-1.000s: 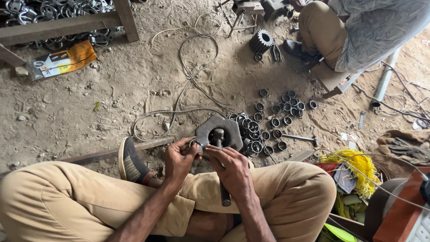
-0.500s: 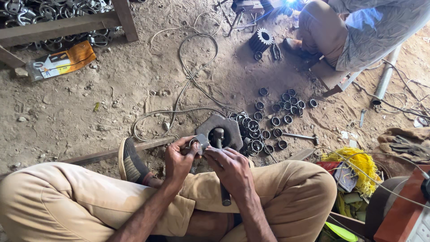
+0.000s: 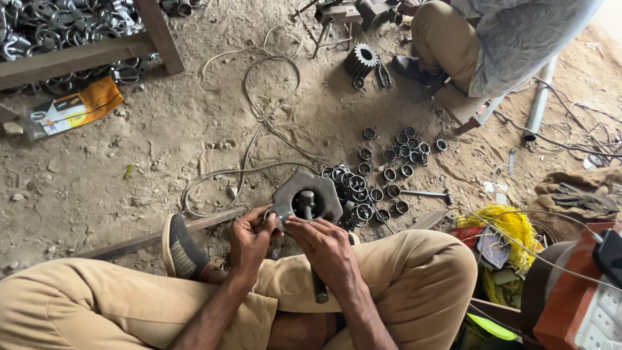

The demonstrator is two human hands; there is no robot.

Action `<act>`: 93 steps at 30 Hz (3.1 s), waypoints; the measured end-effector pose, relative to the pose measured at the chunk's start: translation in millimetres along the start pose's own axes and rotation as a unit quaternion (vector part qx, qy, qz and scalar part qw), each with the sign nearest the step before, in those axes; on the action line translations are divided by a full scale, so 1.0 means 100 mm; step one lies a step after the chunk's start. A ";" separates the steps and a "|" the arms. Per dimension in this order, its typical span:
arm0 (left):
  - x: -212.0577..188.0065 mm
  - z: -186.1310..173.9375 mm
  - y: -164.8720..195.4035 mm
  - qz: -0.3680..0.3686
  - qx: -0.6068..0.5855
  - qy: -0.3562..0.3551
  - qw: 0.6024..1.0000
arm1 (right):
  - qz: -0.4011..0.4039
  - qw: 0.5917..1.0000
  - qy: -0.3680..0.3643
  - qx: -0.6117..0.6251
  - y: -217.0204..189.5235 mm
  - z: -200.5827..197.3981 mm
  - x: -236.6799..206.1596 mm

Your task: The person sits on the ground and uses a hammer to strike a metal ring placed on a metal stand. They repeatedly adjust the ring's position and strike it to shape it, occasionally inspecting the result.

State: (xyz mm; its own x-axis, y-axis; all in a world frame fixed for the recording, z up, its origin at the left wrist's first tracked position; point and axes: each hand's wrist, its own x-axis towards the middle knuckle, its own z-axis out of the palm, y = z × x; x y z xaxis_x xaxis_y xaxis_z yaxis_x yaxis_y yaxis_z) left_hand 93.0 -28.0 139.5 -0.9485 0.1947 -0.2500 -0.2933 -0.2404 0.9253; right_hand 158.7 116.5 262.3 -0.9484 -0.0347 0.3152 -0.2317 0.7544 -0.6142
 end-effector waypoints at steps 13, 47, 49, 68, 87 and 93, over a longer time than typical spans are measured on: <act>0.03 -0.04 -0.09 -0.027 -0.047 -0.009 0.999 | 0.004 0.999 -0.026 0.042 0.00 -0.02 0.04; -0.01 -0.04 -0.06 -0.045 -0.042 -0.020 0.998 | 0.109 0.991 0.028 0.070 -0.02 0.02 0.02; -0.01 -0.05 -0.06 -0.049 -0.004 -0.004 0.999 | 0.200 0.975 0.030 0.095 -0.04 0.01 0.04; -0.05 -0.02 0.06 0.005 -0.050 -0.047 0.998 | 0.149 0.985 0.057 0.061 -0.05 0.06 0.00; -0.02 -0.01 0.05 -0.013 -0.042 -0.047 0.998 | 0.194 0.979 0.060 0.009 -0.13 0.01 0.08; -0.02 0.03 0.20 -0.032 -0.092 -0.031 0.995 | 0.197 0.979 0.040 0.043 -0.06 0.02 0.08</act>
State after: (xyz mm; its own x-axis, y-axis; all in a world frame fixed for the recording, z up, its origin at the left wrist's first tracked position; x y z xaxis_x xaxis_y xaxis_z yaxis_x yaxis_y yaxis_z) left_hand 89.8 -30.1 159.2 -0.9198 0.2715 -0.2833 -0.3749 -0.3951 0.8387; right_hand 151.8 110.3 267.2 -0.9485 0.3018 0.0963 0.1271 0.6410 -0.7569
